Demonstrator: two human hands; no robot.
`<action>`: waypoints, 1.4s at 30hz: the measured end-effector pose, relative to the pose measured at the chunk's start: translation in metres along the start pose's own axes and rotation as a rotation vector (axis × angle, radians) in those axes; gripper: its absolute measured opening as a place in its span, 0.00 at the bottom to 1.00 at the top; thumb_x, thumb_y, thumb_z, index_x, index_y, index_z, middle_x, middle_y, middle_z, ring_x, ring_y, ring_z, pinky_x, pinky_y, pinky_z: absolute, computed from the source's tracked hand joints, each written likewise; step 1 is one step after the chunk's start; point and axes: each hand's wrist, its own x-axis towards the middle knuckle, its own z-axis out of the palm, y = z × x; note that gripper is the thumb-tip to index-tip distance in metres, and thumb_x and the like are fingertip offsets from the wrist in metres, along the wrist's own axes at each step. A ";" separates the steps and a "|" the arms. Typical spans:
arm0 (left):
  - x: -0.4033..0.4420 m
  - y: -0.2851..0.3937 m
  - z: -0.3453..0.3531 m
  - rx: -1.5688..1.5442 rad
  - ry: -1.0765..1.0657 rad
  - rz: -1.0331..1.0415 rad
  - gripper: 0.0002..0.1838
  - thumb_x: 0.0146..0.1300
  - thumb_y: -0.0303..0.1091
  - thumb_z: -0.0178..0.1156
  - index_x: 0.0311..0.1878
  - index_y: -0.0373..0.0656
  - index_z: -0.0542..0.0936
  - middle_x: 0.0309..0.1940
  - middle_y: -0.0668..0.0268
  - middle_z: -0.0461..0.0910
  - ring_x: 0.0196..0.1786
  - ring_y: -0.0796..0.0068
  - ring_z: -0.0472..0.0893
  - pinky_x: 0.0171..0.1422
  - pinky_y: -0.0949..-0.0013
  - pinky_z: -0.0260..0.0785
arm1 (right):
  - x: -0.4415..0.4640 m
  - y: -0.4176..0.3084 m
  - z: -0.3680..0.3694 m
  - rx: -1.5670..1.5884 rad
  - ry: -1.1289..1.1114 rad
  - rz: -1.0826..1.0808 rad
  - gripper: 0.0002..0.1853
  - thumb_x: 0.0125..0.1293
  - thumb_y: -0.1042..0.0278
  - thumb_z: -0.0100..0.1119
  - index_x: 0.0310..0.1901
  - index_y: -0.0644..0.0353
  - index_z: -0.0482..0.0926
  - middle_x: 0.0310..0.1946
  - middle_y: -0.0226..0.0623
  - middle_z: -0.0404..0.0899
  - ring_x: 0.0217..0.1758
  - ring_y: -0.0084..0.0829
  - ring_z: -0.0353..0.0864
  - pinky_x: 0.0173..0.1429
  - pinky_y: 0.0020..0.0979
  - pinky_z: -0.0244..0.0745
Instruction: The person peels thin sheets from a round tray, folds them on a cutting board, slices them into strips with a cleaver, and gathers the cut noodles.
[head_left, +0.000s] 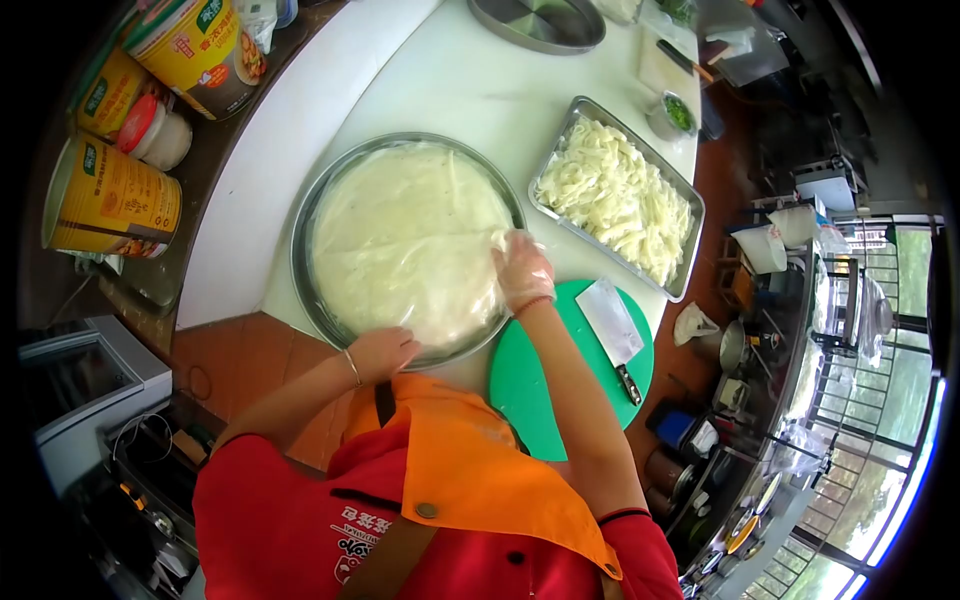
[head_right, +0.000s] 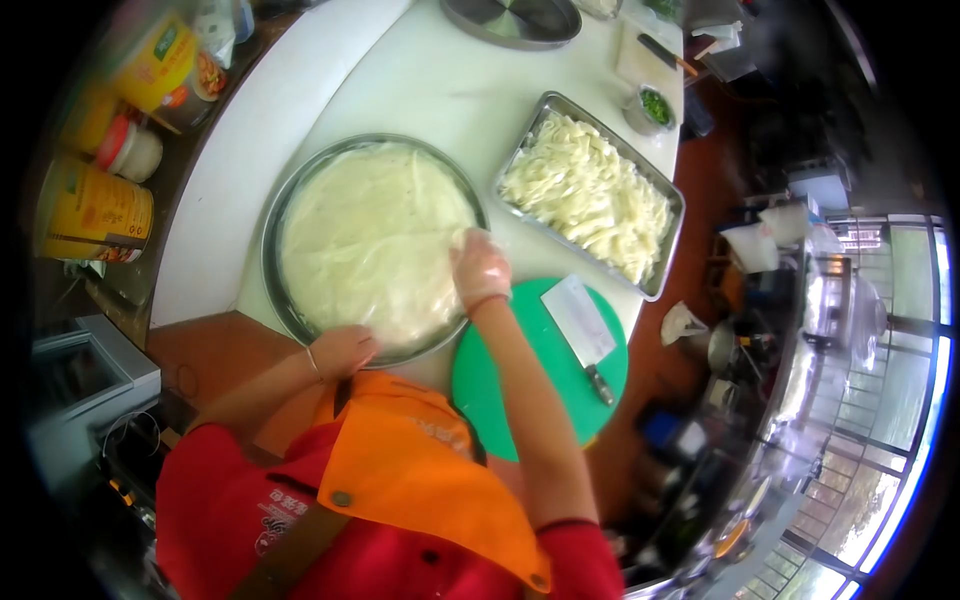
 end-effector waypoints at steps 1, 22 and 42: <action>0.010 0.000 -0.004 0.000 0.071 -0.013 0.05 0.57 0.31 0.60 0.37 0.46 0.77 0.31 0.61 0.74 0.35 0.55 0.77 0.36 0.54 0.71 | 0.009 -0.001 0.007 -0.050 -0.066 -0.049 0.08 0.68 0.66 0.51 0.43 0.54 0.80 0.45 0.39 0.81 0.52 0.39 0.81 0.49 0.40 0.79; 0.038 -0.081 -0.056 0.266 0.227 -0.619 0.11 0.51 0.38 0.69 0.33 0.46 0.79 0.38 0.59 0.78 0.50 0.55 0.75 0.53 0.52 0.65 | 0.058 0.001 0.015 -0.108 -0.471 -0.288 0.10 0.59 0.65 0.60 0.41 0.55 0.83 0.45 0.43 0.84 0.53 0.45 0.81 0.58 0.44 0.75; -0.004 -0.046 -0.033 0.139 0.498 -0.410 0.08 0.71 0.31 0.54 0.43 0.35 0.72 0.30 0.44 0.78 0.34 0.37 0.76 0.36 0.47 0.67 | -0.048 -0.007 0.039 1.229 -0.270 -0.264 0.15 0.65 0.57 0.59 0.45 0.60 0.79 0.42 0.46 0.81 0.47 0.44 0.82 0.51 0.43 0.76</action>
